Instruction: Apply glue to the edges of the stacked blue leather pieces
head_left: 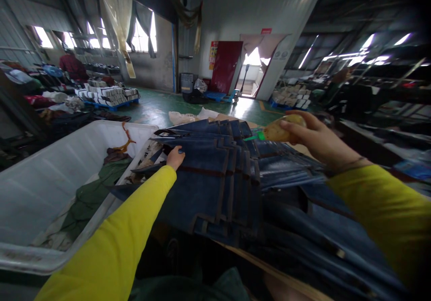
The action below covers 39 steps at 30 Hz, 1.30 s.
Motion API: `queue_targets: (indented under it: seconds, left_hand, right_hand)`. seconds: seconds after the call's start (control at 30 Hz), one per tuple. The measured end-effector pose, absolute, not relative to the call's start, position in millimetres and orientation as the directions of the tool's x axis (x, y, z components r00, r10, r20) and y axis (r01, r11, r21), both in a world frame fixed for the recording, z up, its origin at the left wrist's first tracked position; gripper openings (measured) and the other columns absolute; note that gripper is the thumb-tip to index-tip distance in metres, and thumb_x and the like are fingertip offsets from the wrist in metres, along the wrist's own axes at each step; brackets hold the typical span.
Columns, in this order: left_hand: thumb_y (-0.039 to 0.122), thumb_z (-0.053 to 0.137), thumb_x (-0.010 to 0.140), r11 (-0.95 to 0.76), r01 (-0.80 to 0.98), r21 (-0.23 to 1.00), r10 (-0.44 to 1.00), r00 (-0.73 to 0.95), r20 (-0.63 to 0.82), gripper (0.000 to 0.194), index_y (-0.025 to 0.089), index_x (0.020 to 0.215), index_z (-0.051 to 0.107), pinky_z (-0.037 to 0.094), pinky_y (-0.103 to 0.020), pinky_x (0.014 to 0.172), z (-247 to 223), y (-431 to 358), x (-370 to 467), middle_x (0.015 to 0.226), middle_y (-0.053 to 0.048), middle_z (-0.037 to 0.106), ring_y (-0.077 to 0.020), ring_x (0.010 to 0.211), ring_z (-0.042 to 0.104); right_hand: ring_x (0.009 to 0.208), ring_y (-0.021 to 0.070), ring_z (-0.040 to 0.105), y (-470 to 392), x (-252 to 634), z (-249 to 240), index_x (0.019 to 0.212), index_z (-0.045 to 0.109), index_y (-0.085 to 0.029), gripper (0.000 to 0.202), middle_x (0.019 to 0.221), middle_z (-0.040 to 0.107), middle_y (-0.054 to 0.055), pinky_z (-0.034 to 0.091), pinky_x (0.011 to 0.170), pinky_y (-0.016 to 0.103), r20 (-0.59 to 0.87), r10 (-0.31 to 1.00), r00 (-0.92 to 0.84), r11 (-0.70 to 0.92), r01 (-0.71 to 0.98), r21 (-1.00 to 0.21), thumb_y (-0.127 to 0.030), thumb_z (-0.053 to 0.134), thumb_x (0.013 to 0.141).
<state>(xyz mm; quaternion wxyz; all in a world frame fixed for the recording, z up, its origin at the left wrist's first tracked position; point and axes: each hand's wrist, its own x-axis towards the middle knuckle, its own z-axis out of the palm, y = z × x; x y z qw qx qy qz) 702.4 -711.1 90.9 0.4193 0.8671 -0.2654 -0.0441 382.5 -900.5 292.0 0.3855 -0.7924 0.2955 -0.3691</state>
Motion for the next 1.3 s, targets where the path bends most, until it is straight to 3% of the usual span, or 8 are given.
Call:
queue_targets:
  seconds: [0.13,0.47,0.87,1.3]
  left_hand:
    - [0.023,0.056,0.080,-0.527,-0.428,0.734,-0.493,0.858,0.147,0.039,0.017,0.119,0.055,0.041,-0.029,0.092,91.0,-711.3,701.4,0.120,-0.010,0.060,-0.0213,0.110,0.056]
    - [0.024,0.055,0.081,-0.557,-0.422,0.715,-0.484,0.865,0.133,0.039,0.018,0.120,0.054,0.041,-0.028,0.091,94.7,-710.2,696.7,0.120,-0.009,0.060,-0.0200,0.110,0.055]
    - [0.026,0.054,0.082,-0.559,-0.418,0.716,-0.486,0.865,0.126,0.039,0.018,0.120,0.054,0.041,-0.028,0.091,96.0,-708.2,693.5,0.119,-0.009,0.061,-0.0201,0.110,0.056]
    - [0.025,0.053,0.082,-0.570,-0.414,0.710,-0.484,0.867,0.117,0.039,0.017,0.120,0.054,0.041,-0.029,0.090,95.8,-708.7,693.6,0.119,-0.011,0.061,-0.0214,0.109,0.056]
  right_hand:
    - [0.079,0.0153,0.057,-901.3,402.8,298.6,0.119,0.056,-0.022,0.064,0.099,0.062,0.003,0.048,0.064,0.024,0.394,-0.663,0.637,-0.687,-0.307,-0.659,-0.057,0.065,0.067]
    - [0.084,0.0192,0.058,-911.5,428.2,296.8,0.118,0.056,-0.023,0.066,0.098,0.063,0.006,0.047,0.076,0.033,0.401,-0.611,0.682,-0.777,-0.421,-0.467,-0.066,0.060,0.068]
    - [0.085,0.0210,0.059,-907.7,449.3,270.2,0.115,0.055,-0.017,0.059,0.096,0.063,0.009,0.048,0.077,0.034,0.432,-0.491,0.757,-0.852,-0.313,-0.419,-0.056,0.061,0.072]
    - [0.080,0.0235,0.061,-919.3,455.5,253.5,0.111,0.057,-0.019,0.058,0.091,0.064,0.007,0.052,0.072,0.037,0.415,-0.554,0.722,-0.806,-0.340,-0.484,-0.058,0.062,0.068]
